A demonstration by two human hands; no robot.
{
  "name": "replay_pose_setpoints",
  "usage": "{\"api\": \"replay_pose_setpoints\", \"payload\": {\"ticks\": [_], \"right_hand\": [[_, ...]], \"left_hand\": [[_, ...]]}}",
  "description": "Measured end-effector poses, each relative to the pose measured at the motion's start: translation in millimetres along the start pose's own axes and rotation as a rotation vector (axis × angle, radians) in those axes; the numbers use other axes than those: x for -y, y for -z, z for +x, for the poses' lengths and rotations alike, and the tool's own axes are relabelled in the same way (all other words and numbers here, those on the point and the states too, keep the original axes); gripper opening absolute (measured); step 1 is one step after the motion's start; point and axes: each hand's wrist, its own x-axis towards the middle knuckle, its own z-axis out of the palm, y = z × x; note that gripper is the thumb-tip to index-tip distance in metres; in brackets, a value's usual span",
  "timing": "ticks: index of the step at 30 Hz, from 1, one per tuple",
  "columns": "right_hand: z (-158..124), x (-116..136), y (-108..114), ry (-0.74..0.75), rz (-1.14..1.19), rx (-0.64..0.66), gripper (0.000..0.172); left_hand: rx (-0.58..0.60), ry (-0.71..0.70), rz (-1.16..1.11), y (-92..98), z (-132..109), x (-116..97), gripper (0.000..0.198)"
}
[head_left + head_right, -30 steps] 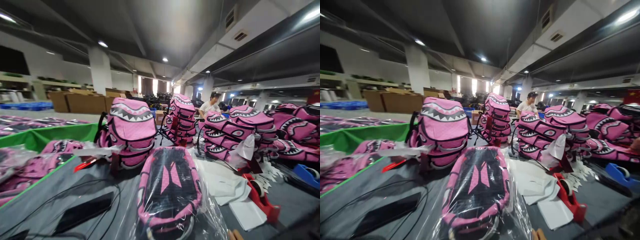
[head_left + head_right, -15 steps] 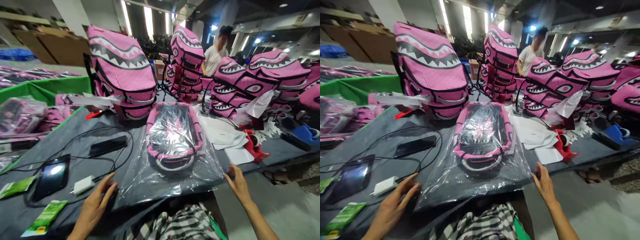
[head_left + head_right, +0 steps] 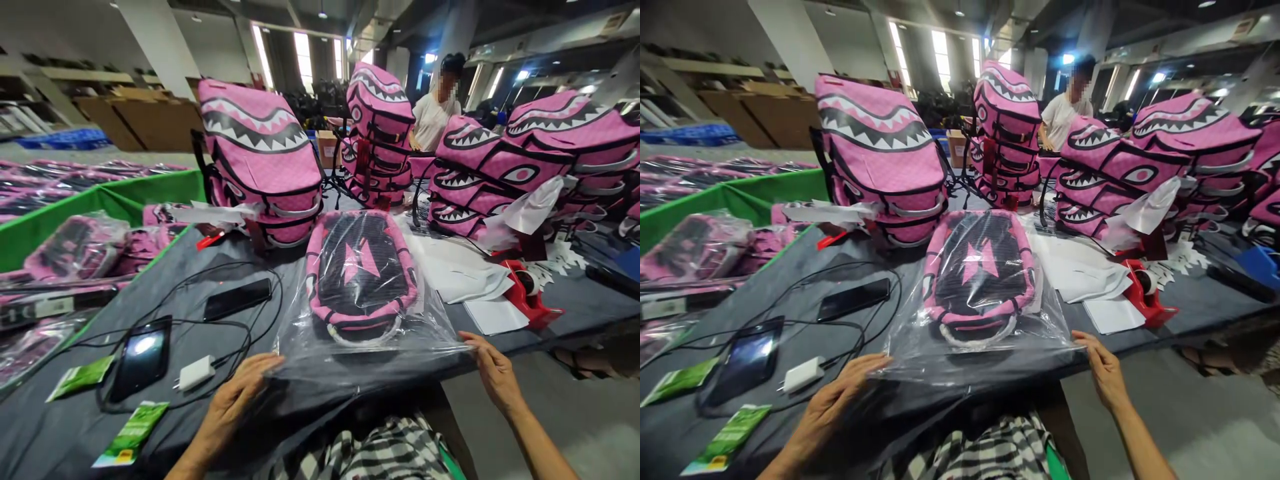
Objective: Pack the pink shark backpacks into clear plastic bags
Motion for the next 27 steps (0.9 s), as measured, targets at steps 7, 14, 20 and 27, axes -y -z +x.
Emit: {"api": "replay_pose_setpoints", "payload": {"ticks": [7,14,20,27], "right_hand": [[32,3,-61,-0.09,0.061,-0.519,0.063],[42,5,-57,-0.196,-0.21,-0.397,0.078],[40,15,-59,-0.186,-0.188,-0.379,0.075],[41,12,-58,-0.136,-0.174,-0.348,0.071]], "left_hand": [[-0.434,0.33,-0.245,-41.9,18,-20,0.065],[-0.512,0.285,0.129,-56.1,48,-26,0.069],[-0.246,-0.347,0.569,-98.6,71,-94,0.03],[0.049,-0.319,0.5,-112.9,81,-118,0.029]]}}
